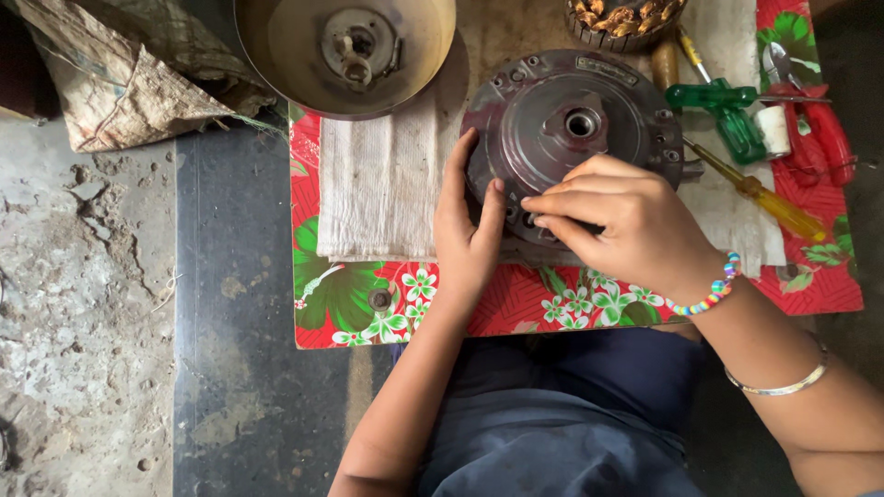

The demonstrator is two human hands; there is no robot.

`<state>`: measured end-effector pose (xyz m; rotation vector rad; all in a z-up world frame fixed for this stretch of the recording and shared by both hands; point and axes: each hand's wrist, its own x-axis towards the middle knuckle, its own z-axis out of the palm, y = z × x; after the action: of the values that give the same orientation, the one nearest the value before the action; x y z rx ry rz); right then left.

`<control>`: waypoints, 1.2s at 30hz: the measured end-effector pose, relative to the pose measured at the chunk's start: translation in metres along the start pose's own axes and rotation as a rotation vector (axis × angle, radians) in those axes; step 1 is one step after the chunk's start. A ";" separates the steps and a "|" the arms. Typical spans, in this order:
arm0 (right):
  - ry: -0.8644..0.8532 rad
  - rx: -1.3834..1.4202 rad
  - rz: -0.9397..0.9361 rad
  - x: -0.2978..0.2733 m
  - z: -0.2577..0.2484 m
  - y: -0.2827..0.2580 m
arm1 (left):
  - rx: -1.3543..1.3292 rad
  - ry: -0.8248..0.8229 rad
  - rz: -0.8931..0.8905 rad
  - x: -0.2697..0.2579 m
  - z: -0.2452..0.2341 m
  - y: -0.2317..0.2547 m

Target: The person disassembles and reassembles a ceiling fan motor by hand and using a screwdriver. The person removes the top casing, handles the internal components, and then uses a green-handled screwdriver to tighten screws on the exterior of the motor housing on a table.

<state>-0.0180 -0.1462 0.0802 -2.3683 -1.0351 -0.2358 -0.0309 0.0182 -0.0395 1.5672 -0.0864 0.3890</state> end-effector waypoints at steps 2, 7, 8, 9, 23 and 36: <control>-0.003 -0.029 -0.014 0.001 -0.001 -0.003 | -0.007 -0.003 -0.023 -0.001 -0.001 0.000; 0.197 0.070 0.113 -0.016 -0.036 0.013 | -0.016 -0.007 0.014 0.000 0.000 0.000; 0.227 0.036 0.208 -0.027 -0.049 0.023 | -0.081 -0.005 -0.007 0.000 0.001 0.000; 0.259 0.004 0.303 -0.040 -0.063 0.036 | -0.146 -0.004 -0.029 0.000 0.001 0.001; -0.029 -0.134 0.725 -0.116 -0.047 0.130 | -0.201 -0.143 -0.272 -0.023 -0.010 0.027; -0.359 -0.571 0.864 -0.087 -0.049 0.161 | -0.287 -0.421 -0.263 -0.101 0.036 0.066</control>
<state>0.0407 -0.3177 0.0247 -3.2061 0.0346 0.2640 -0.1378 -0.0388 -0.0065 1.3323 -0.2465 -0.1594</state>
